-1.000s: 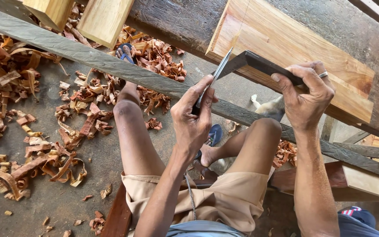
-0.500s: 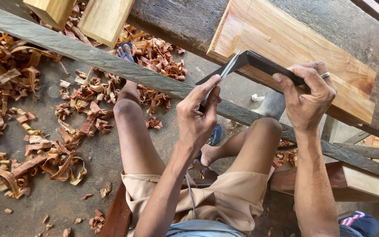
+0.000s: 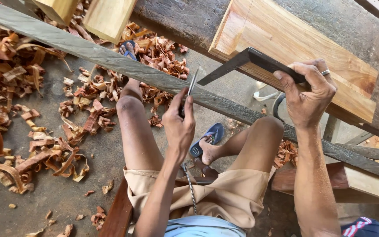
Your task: The recorder uses a square ruler and a pen to mark lines on wooden planks for cutting.
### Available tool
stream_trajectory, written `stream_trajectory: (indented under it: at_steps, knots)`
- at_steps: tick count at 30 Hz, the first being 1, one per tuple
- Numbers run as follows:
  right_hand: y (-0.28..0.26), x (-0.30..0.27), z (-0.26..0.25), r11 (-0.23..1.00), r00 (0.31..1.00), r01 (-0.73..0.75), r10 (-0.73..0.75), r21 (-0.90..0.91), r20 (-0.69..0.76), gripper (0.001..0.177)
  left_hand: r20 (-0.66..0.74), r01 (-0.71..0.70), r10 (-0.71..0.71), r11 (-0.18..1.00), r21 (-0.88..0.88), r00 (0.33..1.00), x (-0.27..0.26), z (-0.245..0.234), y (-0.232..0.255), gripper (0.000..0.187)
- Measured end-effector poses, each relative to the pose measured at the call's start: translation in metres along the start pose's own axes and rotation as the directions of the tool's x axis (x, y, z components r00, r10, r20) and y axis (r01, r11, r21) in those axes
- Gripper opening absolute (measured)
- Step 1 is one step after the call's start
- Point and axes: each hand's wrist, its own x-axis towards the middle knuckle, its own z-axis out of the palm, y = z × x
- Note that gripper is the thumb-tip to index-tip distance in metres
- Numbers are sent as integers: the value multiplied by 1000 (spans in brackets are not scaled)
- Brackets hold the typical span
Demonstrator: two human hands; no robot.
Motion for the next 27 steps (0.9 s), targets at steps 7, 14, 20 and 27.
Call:
stream_trajectory:
  at_steps: [7, 14, 20, 27]
  knots:
    - [-79, -48, -34, 987, 979, 156, -159, 35, 130, 17, -200, -567, 562, 823, 40, 803, -62, 7, 11, 25]
    - [-108, -112, -87, 981, 986, -153, 143, 117, 91, 25, 505, 219, 165, 757, -615, 847, -138, 29, 30, 18]
    - [-131, -132, -157, 902, 968, -6, 113, -431, 222, 59, 587, -344, 402, 914, -215, 703, -182, 68, 73, 20]
    - [-130, -139, -194, 751, 827, 301, 101, -588, 552, 52, 728, -665, 483, 745, -50, 486, -194, 77, 79, 23]
